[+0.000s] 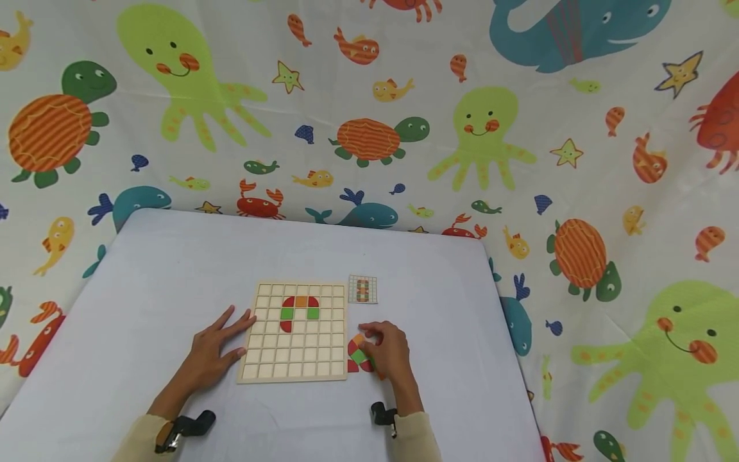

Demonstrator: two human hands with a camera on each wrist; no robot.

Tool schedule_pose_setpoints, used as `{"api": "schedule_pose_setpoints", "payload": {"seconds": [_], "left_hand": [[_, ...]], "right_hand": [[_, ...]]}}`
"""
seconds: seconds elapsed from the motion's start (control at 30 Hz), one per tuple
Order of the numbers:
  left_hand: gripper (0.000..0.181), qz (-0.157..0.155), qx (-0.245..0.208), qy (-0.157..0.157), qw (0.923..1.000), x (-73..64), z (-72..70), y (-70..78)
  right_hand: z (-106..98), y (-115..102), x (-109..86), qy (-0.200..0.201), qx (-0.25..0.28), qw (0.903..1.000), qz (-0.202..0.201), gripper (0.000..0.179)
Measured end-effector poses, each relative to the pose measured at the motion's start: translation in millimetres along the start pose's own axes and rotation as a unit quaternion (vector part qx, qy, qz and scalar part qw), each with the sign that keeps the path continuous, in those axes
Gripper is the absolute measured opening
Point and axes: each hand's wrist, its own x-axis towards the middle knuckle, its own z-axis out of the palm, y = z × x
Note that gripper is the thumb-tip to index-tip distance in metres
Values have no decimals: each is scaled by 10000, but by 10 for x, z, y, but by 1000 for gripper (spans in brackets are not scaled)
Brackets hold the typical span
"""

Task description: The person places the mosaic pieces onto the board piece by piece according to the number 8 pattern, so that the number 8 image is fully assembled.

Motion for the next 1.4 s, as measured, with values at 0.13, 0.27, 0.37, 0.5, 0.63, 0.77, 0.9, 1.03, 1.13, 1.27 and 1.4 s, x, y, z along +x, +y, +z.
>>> {"api": "schedule_pose_setpoints", "payload": {"seconds": [0.13,0.27,0.37,0.5,0.63,0.77,0.9,1.03,1.13,1.27,1.4], "left_hand": [[75,26,-10,15,10000,-4,12,-9],[74,38,-18,22,10000,-1,18,-12],[73,30,-11,-6,10000,2,20,-16],[73,2,7,-55,10000,2,10,-17],[72,33,-2,-53,10000,2,3,-11],[72,93,16,-8,10000,6,9,-16],[73,70,39,-37,10000,12,11,-26],[73,23,1,-92,10000,10,-1,-18],[73,13,-11,-104,9999,8,-11,-8],[73,4,-29,-113,9999,10,-15,-9],[74,10,-4,-120,9999,13,-13,-19]], "right_hand": [[3,-3,2,-119,-501,9986,-131,29],[-2,-33,7,-92,-719,9973,-127,25],[0,-45,4,-37,-624,9980,-116,25],[11,-27,-6,15,-430,9990,-125,25],[5,-17,-12,127,-156,9995,-225,19],[18,-80,3,241,287,9984,-434,13],[102,-218,40,343,473,9965,-602,12],[233,-395,73,374,648,9940,-803,11],[339,-511,100,351,796,9914,-980,10],[466,-632,146,328,885,9902,-1028,8],[576,-732,191,273,862,9913,-953,8]]}}
